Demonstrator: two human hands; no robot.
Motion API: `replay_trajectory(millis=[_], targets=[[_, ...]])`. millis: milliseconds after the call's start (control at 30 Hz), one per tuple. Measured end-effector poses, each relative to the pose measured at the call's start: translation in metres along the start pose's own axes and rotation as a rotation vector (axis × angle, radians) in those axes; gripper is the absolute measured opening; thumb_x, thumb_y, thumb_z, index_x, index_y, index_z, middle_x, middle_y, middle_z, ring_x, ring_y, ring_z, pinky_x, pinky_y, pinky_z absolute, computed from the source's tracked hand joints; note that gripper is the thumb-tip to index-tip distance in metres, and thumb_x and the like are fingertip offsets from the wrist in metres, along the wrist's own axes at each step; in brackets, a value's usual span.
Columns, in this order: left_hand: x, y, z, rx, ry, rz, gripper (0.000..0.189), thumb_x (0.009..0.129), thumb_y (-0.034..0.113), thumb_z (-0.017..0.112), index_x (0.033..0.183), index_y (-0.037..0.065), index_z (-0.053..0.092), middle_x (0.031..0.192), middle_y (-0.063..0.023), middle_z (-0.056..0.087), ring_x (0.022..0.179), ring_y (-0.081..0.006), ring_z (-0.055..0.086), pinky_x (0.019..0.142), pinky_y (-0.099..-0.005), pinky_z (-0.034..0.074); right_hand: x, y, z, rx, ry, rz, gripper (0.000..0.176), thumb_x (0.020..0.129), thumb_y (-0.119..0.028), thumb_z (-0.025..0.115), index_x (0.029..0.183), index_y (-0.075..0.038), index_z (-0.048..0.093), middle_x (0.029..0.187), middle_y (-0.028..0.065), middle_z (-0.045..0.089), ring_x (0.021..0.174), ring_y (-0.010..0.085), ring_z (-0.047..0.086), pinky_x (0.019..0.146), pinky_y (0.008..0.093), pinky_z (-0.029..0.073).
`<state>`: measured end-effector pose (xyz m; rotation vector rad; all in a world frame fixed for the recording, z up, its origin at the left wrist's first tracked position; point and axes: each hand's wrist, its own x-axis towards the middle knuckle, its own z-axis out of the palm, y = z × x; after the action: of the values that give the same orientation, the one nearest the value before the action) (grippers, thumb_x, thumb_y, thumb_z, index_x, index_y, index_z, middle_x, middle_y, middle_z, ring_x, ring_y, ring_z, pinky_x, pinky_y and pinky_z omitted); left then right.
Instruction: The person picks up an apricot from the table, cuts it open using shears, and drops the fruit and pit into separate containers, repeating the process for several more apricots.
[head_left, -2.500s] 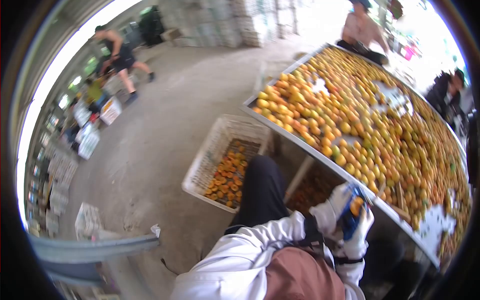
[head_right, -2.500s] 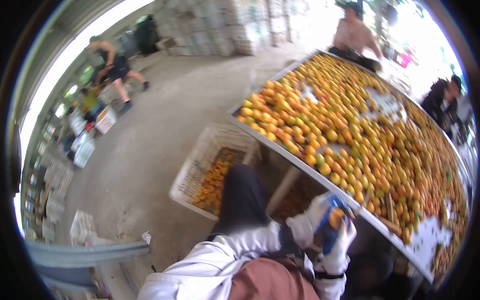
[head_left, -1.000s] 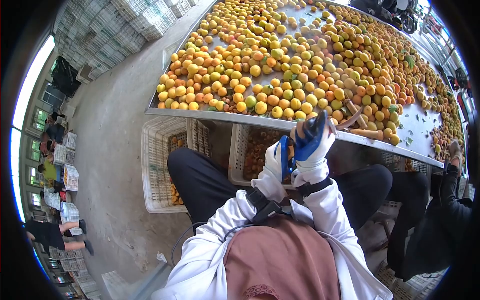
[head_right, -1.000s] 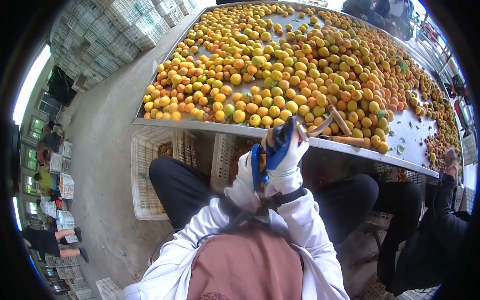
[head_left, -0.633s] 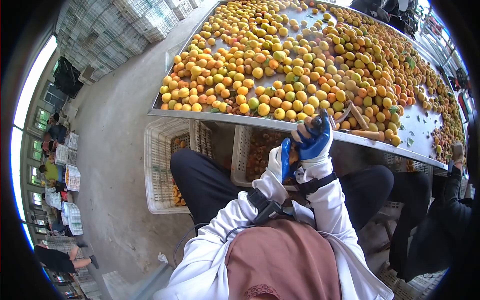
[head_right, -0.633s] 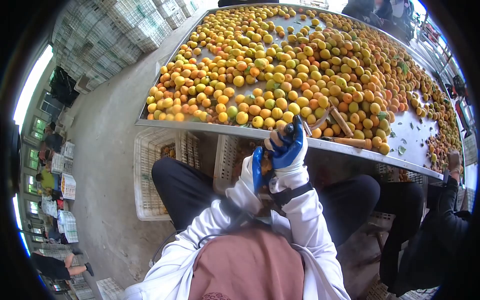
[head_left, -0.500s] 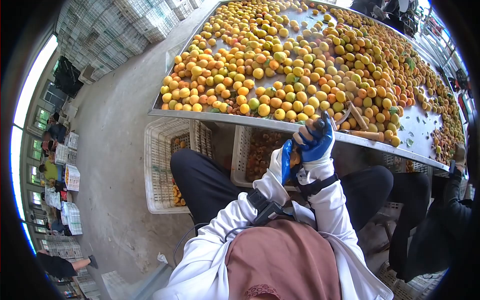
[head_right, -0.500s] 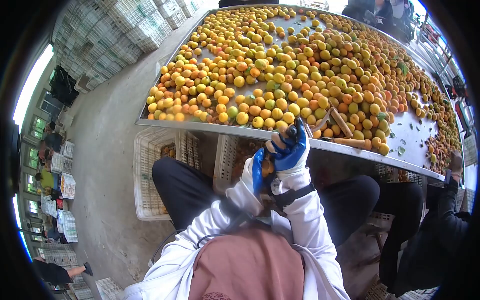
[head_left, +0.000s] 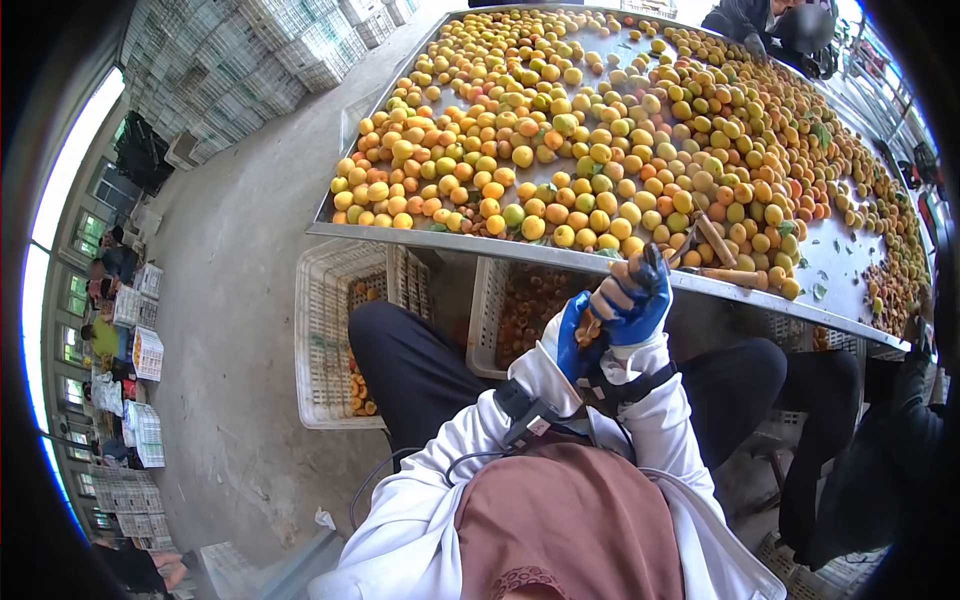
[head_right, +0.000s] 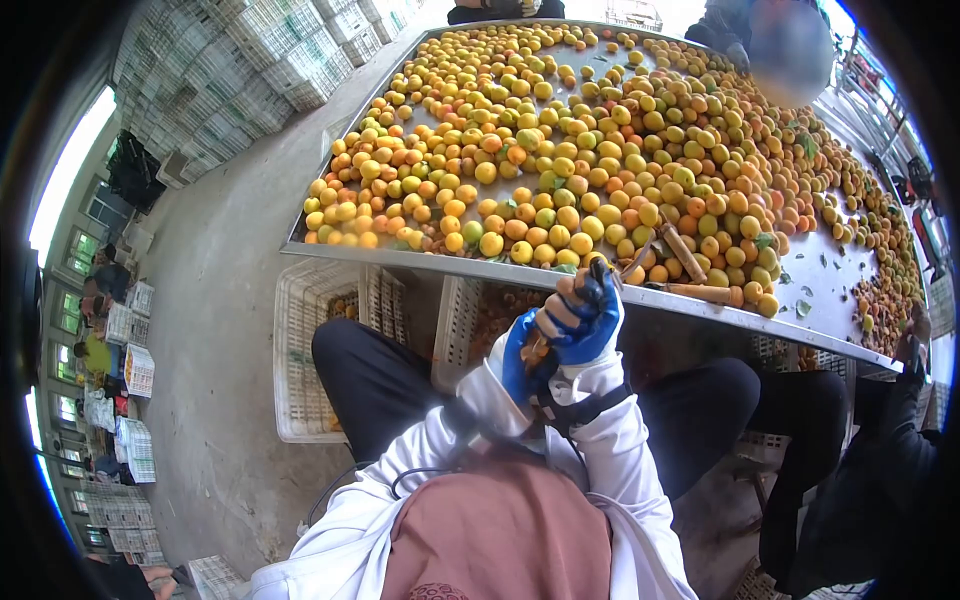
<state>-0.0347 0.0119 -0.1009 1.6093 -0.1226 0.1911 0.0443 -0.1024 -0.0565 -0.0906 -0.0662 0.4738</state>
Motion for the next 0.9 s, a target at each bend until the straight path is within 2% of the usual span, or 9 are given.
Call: replay_trajectory(millis=[67, 133, 200, 300, 400, 600, 667, 767, 900], targets=[[0.004, 0.0, 0.001, -0.404, -0.036, -0.083, 0.034, 0.097, 0.009, 0.058, 0.129, 0.001, 0.05, 0.113, -0.0068, 0.063, 0.102, -0.0157, 0.062, 0.09, -0.0302, 0.051, -0.003, 0.001, 0.001, -0.05, 0.004, 0.016, 0.04, 0.105, -0.038, 0.04, 0.074, -0.014, 0.05, 0.063, -0.0037, 0.035, 0.046, 0.0098, 0.034, 0.043, 0.0287, 0.029], [0.014, -0.003, -0.005, -0.269, 0.058, -0.058, 0.026, 0.1, 0.02, 0.058, 0.119, 0.002, 0.057, 0.102, -0.0063, 0.065, 0.091, -0.0163, 0.064, 0.081, -0.0301, 0.053, -0.004, -0.002, -0.005, -0.005, -0.191, 0.076, 0.04, 0.105, -0.037, 0.038, 0.076, -0.012, 0.052, 0.063, -0.0028, 0.035, 0.045, 0.0109, 0.034, 0.043, 0.029, 0.03], [0.034, -0.014, -0.023, -0.626, 0.077, -0.472, 0.044, 0.103, 0.046, 0.047, 0.098, 0.006, 0.066, 0.083, -0.0016, 0.065, 0.069, -0.0104, 0.061, 0.061, -0.0232, 0.05, -0.016, -0.006, 0.0, -0.295, -0.07, 0.015, 0.035, 0.104, -0.032, 0.045, 0.08, -0.009, 0.054, 0.062, -0.0018, 0.041, 0.042, 0.0108, 0.036, 0.042, 0.0283, 0.031], [0.041, -0.002, -0.029, -0.458, 0.198, -0.37, 0.04, 0.104, 0.04, 0.049, 0.094, 0.005, 0.065, 0.077, -0.0014, 0.064, 0.063, -0.0091, 0.059, 0.055, -0.0239, 0.046, -0.026, -0.003, 0.015, -0.884, 0.378, -0.212, 0.018, 0.096, -0.02, 0.064, 0.089, -0.003, 0.064, 0.066, 0.0, 0.056, 0.045, 0.0089, 0.044, 0.042, 0.0234, 0.033], [0.041, 0.0, -0.019, 0.006, 0.329, 0.016, 0.025, 0.102, 0.023, 0.056, 0.105, 0.0, 0.064, 0.086, -0.0134, 0.07, 0.075, -0.0234, 0.069, 0.068, -0.0356, 0.053, -0.035, 0.008, 0.001, -1.584, 0.232, -0.377, 0.016, 0.096, -0.012, 0.062, 0.098, 0.003, 0.066, 0.074, -0.0001, 0.059, 0.066, 0.0071, 0.052, 0.059, 0.0265, 0.043], [0.026, 0.048, -0.017, 0.5, 0.234, 0.081, 0.02, 0.095, 0.018, 0.061, 0.109, 0.003, 0.064, 0.096, -0.0233, 0.068, 0.094, -0.041, 0.066, 0.076, -0.044, 0.054, -0.046, 0.026, 0.018, -1.64, 0.235, -0.279, 0.019, 0.089, -0.004, 0.066, 0.106, 0.003, 0.067, 0.088, 0.0057, 0.071, 0.082, 0.0086, 0.061, 0.075, 0.0276, 0.05], [0.028, 0.034, -0.016, 0.431, 0.309, 0.141, 0.021, 0.098, 0.021, 0.06, 0.105, 0.002, 0.065, 0.089, -0.0184, 0.07, 0.08, -0.0341, 0.07, 0.07, -0.0375, 0.054, -0.049, 0.026, 0.016, -1.534, 0.235, -0.268, 0.02, 0.088, -0.004, 0.066, 0.106, 0.004, 0.067, 0.09, 0.0043, 0.071, 0.082, 0.0087, 0.061, 0.074, 0.0278, 0.051], [0.042, 0.016, -0.038, -0.416, 0.295, -0.142, 0.028, 0.103, 0.027, 0.055, 0.1, 0.002, 0.067, 0.078, -0.0012, 0.064, 0.064, -0.0058, 0.057, 0.056, -0.0222, 0.045, -0.056, 0.017, 0.012, -1.427, 0.284, -0.096, 0.023, 0.089, -0.006, 0.066, 0.11, 0.001, 0.067, 0.081, -0.0014, 0.064, 0.069, 0.0054, 0.056, 0.061, 0.0231, 0.046], [0.041, 0.12, -0.109, -0.453, 0.466, -0.209, 0.027, 0.101, 0.03, 0.058, 0.102, 0.004, 0.066, 0.078, -0.0029, 0.063, 0.057, -0.0088, 0.057, 0.049, -0.0241, 0.044, -0.063, 0.004, 0.005, -1.622, 0.275, -0.03, 0.018, 0.088, -0.008, 0.067, 0.104, 0.0, 0.067, 0.074, -0.0018, 0.059, 0.062, 0.009, 0.054, 0.057, 0.027, 0.045]])
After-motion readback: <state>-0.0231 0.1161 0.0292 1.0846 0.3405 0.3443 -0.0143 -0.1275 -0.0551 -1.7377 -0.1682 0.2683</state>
